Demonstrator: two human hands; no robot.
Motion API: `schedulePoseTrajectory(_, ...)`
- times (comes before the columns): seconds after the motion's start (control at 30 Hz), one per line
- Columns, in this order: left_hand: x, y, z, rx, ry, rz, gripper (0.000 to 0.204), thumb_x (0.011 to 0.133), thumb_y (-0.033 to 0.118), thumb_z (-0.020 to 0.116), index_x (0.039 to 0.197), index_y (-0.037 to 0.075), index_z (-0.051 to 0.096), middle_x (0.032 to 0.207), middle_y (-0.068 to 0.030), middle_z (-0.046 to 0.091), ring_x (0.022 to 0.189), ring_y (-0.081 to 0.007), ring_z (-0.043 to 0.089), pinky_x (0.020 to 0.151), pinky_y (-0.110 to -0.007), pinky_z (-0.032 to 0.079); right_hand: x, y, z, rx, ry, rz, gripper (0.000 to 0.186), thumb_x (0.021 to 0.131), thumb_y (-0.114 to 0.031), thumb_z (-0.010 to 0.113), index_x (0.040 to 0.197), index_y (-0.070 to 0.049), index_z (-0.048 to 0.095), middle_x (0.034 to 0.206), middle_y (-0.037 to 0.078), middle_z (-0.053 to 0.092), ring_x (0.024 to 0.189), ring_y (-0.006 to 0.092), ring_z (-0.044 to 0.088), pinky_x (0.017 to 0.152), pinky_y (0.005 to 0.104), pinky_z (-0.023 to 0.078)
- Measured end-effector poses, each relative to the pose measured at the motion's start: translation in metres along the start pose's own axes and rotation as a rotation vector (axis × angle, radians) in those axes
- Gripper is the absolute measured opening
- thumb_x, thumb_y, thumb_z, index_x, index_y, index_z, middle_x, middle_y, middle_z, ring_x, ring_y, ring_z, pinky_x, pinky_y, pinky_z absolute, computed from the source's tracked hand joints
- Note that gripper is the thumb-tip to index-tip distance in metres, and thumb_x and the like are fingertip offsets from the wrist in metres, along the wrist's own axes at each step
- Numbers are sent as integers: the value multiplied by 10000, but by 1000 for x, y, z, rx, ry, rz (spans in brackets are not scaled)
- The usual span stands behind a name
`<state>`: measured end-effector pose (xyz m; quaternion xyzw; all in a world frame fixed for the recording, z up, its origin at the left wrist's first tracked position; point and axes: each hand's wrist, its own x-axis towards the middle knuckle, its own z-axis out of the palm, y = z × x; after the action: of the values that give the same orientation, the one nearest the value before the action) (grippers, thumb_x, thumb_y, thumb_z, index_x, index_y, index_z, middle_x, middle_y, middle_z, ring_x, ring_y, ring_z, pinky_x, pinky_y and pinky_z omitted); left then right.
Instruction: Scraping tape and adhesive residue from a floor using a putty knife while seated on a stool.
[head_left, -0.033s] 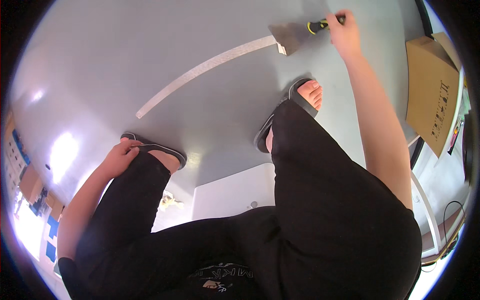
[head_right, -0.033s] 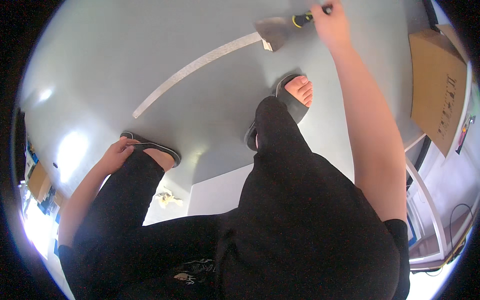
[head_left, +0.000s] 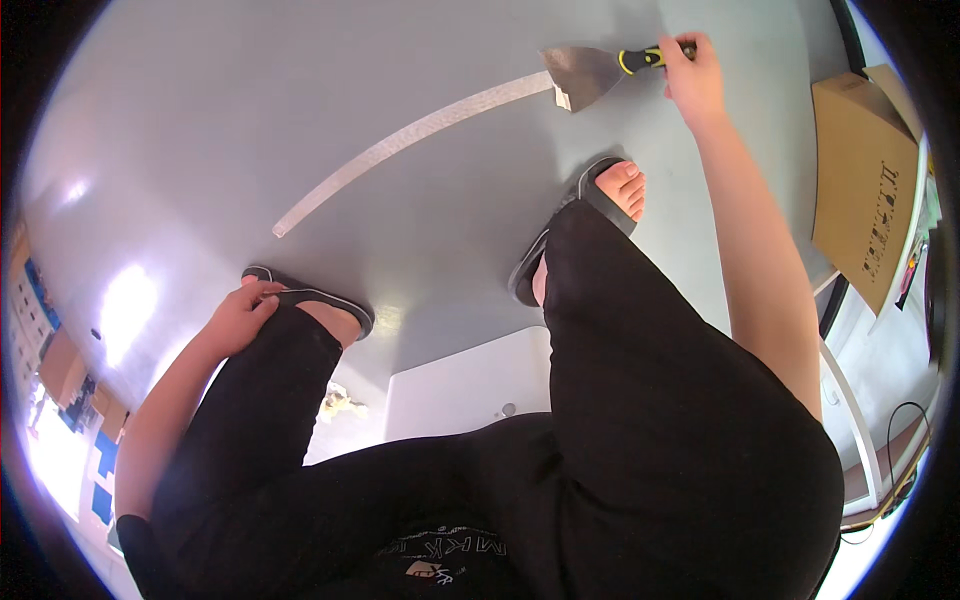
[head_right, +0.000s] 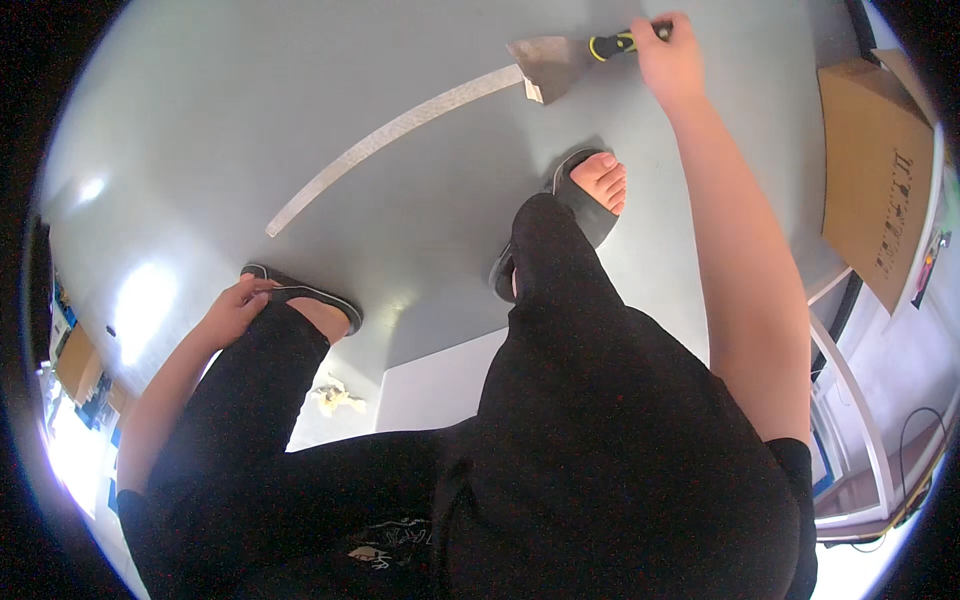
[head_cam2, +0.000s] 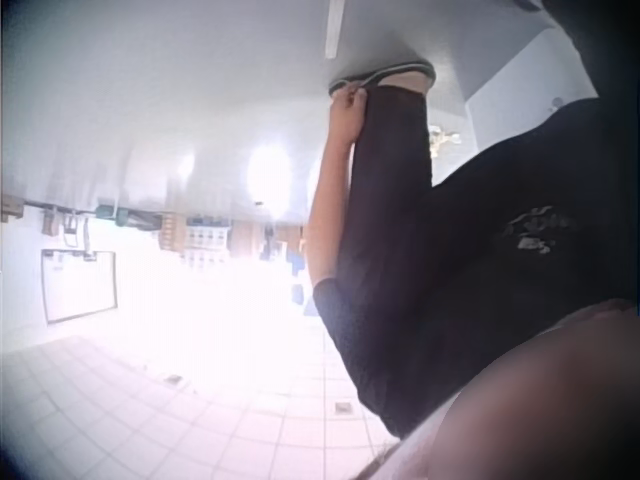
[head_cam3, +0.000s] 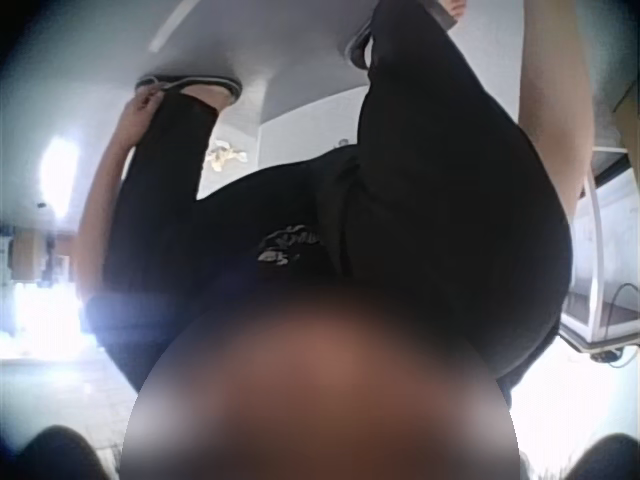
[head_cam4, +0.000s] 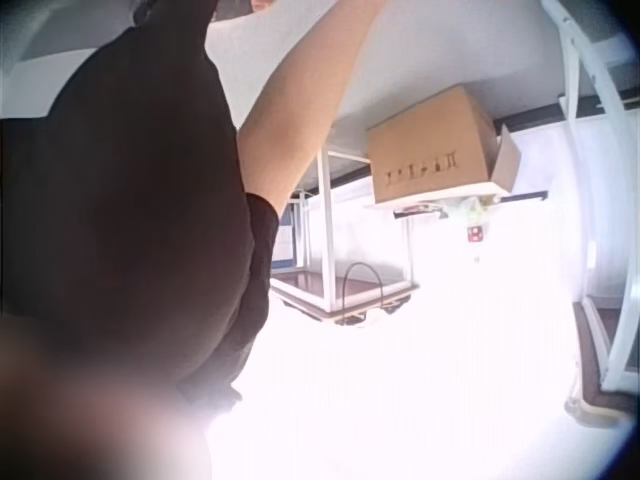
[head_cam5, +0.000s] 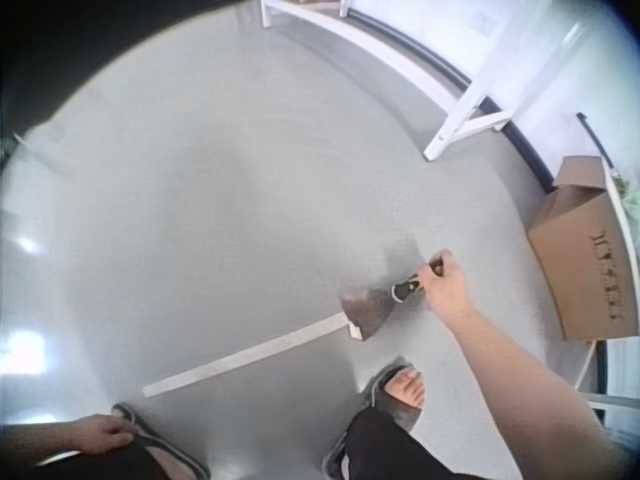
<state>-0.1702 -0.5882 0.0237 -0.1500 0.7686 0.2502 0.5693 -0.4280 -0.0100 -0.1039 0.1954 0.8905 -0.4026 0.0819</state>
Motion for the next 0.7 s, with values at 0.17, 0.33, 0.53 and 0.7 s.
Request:
schedulePoseTrajectory(0.17, -9, -13, 7, -45, 2, -75, 344, 973, 221, 563, 1261, 41, 618, 1139, -175, 685, 1090, -279, 646, 958, -365, 478, 17, -7, -42, 187, -60, 135, 336, 876, -290, 675, 1052, -10, 612, 709, 38, 580, 532, 109, 528, 544, 300, 518)
schedulePoseTrajectory(0.33, -3, -12, 2, 8, 2, -66, 354, 967, 215, 572, 1263, 25, 611, 1128, -191, 685, 1081, -283, 647, 958, -365, 478, 43, -15, -53, 116, 96, 41, 271, 879, -261, 687, 1011, -31, 629, 694, 32, 561, 542, 91, 518, 543, 287, 513)
schedulePoseTrajectory(0.53, 0, -13, 11, -52, 22, 7, 328, 977, 201, 556, 1250, 27, 614, 1126, -166, 676, 1053, -266, 642, 946, -368, 482, 4, -24, -20, 142, -114, -5, 267, 886, -275, 680, 1007, -44, 622, 739, 14, 584, 644, 89, 573, 522, 266, 510)
schedulePoseTrajectory(0.7, 2, 5, -1, -37, -3, 9, 308, 983, 182, 544, 1241, 31, 617, 1088, -141, 666, 1021, -240, 639, 943, -358, 484, 43, -18, -65, 77, 68, 3, 277, 903, -294, 673, 1019, -50, 617, 762, 23, 601, 632, 92, 568, 516, 271, 494)
